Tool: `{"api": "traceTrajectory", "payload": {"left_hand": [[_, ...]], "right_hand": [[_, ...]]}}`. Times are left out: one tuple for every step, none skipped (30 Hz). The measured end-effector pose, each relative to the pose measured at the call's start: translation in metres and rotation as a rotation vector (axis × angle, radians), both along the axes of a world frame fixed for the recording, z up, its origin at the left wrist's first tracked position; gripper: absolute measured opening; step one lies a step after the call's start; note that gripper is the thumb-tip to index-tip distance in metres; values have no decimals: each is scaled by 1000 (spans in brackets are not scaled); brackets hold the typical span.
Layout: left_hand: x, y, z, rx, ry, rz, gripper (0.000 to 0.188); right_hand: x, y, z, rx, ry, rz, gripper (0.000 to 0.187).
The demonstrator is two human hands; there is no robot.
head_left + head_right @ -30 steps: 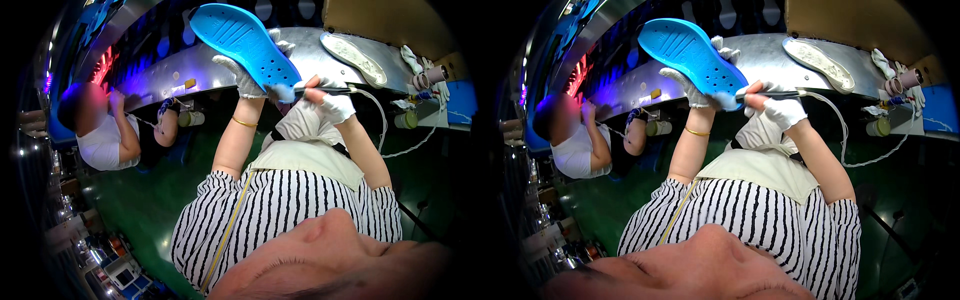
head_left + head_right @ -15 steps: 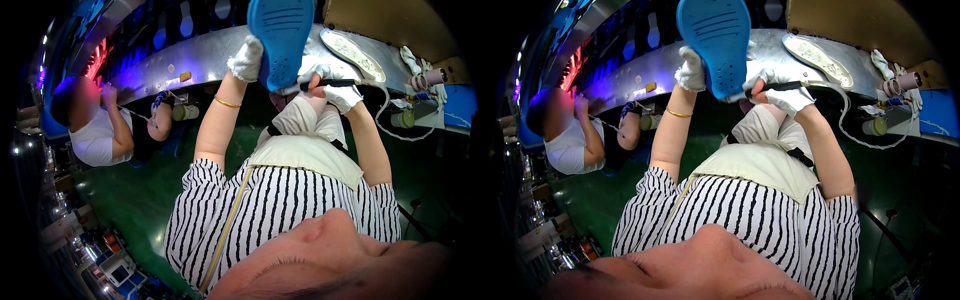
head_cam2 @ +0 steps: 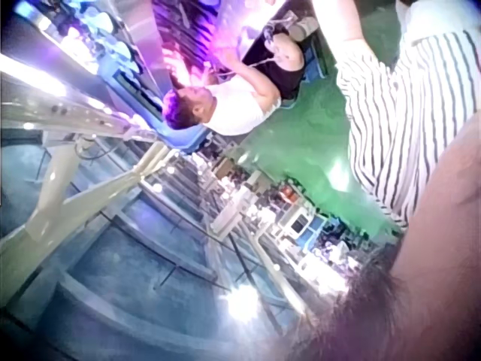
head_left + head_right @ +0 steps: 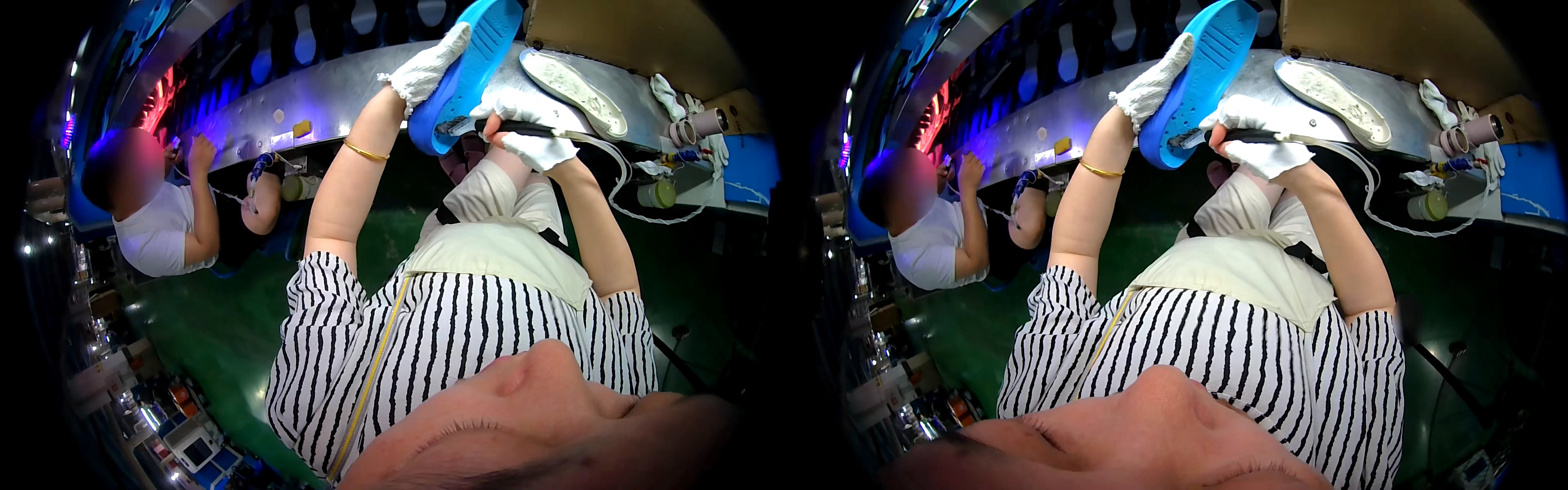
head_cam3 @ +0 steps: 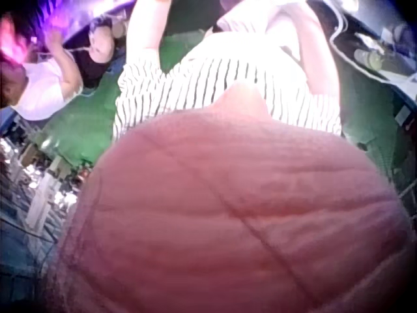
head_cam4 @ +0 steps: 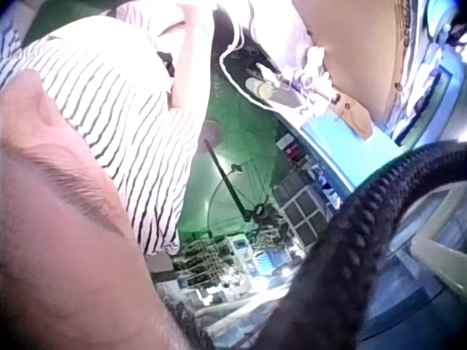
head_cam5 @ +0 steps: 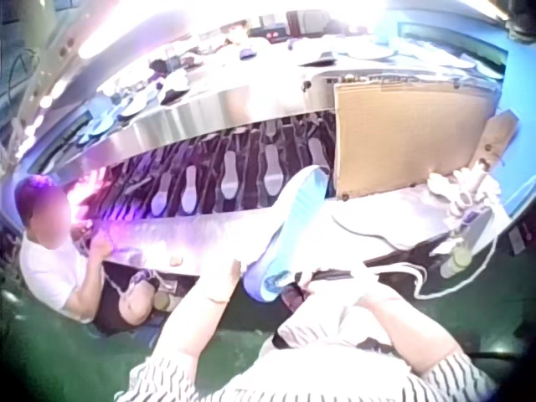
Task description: The person applies a liquid substance to the bottom of blue shoe soles using a brush, picking them up from a conveyor belt and returning them after coating.
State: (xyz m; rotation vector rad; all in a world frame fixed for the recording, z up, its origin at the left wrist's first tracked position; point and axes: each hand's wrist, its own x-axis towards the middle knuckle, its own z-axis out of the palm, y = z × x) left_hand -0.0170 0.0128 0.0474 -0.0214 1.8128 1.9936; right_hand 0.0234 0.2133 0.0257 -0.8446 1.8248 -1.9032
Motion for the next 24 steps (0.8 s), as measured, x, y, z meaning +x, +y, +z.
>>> {"api": "traceTrajectory", "payload": {"left_hand": [[1, 0, 3, 1, 9, -5, 75], [-2, 2, 4, -24, 51, -11, 79], [-4, 5, 5, -47, 93, -16, 83], [-5, 8, 5, -61, 100, -24, 84], [-4, 7, 7, -71, 89, -15, 84], [-3, 7, 9, -80, 75, -5, 84], [-2, 7, 10, -88, 58, 6, 84], [3, 7, 13, -96, 23, 36, 82], [3, 6, 14, -105, 5, 52, 82], [2, 5, 15, -114, -11, 67, 81], [0, 3, 14, -119, -6, 64, 81], [-3, 0, 12, -124, -1, 62, 81], [-3, -5, 11, -72, 5, 70, 82], [-4, -10, 9, -21, 10, 79, 83], [-6, -15, 9, 31, 13, 84, 84], [-9, -20, 10, 93, 96, 143, 80], [-9, -19, 14, 181, 233, 186, 76], [-6, -21, 19, 477, 272, 151, 72], [-1, -28, 23, 764, 307, 131, 68], [-3, -35, 15, 830, 344, 101, 70], [-8, -41, 6, 909, 386, 55, 72], [-7, -67, -8, 987, 164, -60, 76], [-9, -89, -21, 1059, -88, -163, 79], [2, -67, -21, 1042, -179, -84, 80]], "right_hand": [[1, 0, -1, 85, 12, -2, 12], [2, 2, 0, 123, 47, -7, 10], [3, 5, 1, 161, 82, -12, 9], [-1, 10, -3, 85, 80, 31, 9], [-5, 9, -2, 47, 71, 28, 9], [-11, 9, -1, 10, 62, 24, 10], [-15, 9, 1, -27, 53, 19, 10], [-17, 10, 2, -59, 46, 13, 11], [-17, 6, 4, 0, 201, -89, 10], [-18, 5, 4, 45, 264, -92, 9], [-19, 7, 7, 94, 331, -98, 8], [-19, 14, 9, 89, 426, -45, 10], [-16, 16, 15, 126, 377, -15, 10], [-18, 19, 14, 122, 423, -18, 9], [-20, 22, 12, 119, 466, -25, 8], [-22, 25, 14, 96, 419, -44, 9], [-21, 31, 20, 82, 367, -74, 9], [-19, 35, 28, 98, 355, -172, 9], [-21, 33, 24, 56, 342, -233, 10], [-21, 31, 21, -40, 231, -242, 11], [-15, 31, 28, -125, 135, -261, 11], [-15, 25, 22, -117, 133, -259, 12], [-13, 24, 16, -94, 138, -277, 13], [-13, 26, 10, -65, 139, -311, 14]]}}
